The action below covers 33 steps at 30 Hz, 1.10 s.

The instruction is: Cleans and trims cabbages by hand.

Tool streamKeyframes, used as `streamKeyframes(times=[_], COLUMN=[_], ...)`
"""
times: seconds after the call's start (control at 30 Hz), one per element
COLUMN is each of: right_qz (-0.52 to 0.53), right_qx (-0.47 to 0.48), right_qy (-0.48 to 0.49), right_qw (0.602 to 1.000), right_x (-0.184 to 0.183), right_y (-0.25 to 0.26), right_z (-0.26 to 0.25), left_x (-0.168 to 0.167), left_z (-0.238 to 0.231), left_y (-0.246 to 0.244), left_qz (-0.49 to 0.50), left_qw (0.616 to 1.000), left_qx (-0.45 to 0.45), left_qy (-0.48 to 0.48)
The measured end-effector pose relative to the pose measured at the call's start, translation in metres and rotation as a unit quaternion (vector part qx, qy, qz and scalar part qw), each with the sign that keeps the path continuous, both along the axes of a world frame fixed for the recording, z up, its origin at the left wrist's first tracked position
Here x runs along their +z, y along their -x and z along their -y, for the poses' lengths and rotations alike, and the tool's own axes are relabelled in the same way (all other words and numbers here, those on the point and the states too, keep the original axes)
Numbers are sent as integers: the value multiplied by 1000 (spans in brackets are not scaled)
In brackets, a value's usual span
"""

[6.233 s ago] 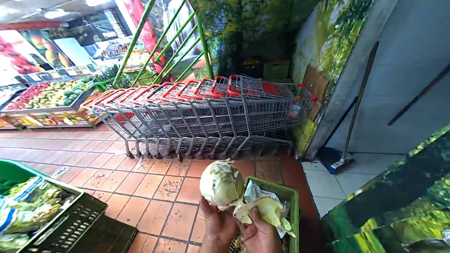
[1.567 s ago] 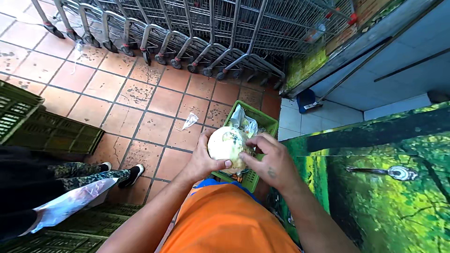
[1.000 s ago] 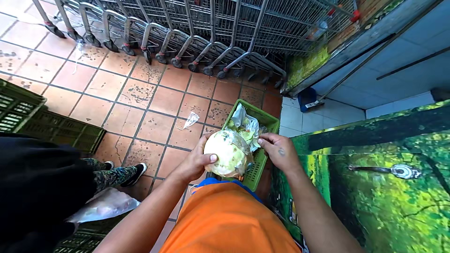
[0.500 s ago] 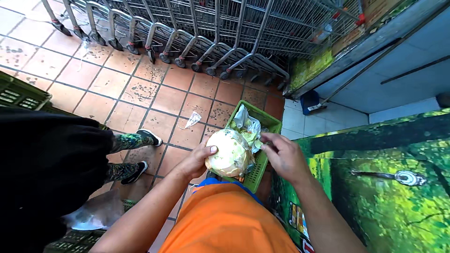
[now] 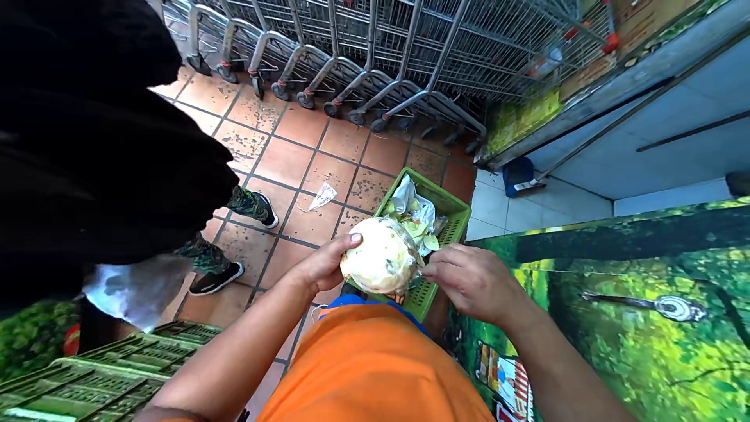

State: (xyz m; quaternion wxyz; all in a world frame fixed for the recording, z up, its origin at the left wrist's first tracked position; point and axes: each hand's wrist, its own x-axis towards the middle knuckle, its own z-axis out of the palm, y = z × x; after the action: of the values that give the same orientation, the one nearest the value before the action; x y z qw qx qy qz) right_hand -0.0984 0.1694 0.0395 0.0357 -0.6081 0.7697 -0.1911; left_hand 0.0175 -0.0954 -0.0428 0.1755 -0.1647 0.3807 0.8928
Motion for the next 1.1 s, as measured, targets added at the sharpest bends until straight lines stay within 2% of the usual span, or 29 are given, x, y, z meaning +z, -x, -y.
streamKeyframes(times=[0.1,0.2,0.33,0.43,0.53,0.67,0.87,1.0,1.1], right_qz=[16,45,141,206,218,186,115,93,46], right_qx=[-36,-119,-277,-323,-318,-277,-163,-129,-153], right_qy=[1,0,-35,-32,-44,-55,-82,-94,-90], right_qw=[999,992,950,923,922,941,976,983,983], right_x=[-2,4,12,13,12,17,21,20,14], right_y=[1,-3,-14,-18,-17,-8,5,10,3], right_z=[-4,-1,10,19,27,31,43,46,49], left_x=[-5,-13,-9,-3,3,5,6,14,4], left_z=[4,8,4,1,1,3,10,11,12], left_y=[2,5,6,4,6,8,15,15,16], left_qz=[-3,-21,-16,-21,-43,-75,-128,-143,-132], left_qw=[1000,1000,1000,999,993,980,935,923,926], left_qx=[2,-8,9,15,-4,-32,-97,-114,-113], left_qy=[-7,-13,-1,44,110,182,315,339,335])
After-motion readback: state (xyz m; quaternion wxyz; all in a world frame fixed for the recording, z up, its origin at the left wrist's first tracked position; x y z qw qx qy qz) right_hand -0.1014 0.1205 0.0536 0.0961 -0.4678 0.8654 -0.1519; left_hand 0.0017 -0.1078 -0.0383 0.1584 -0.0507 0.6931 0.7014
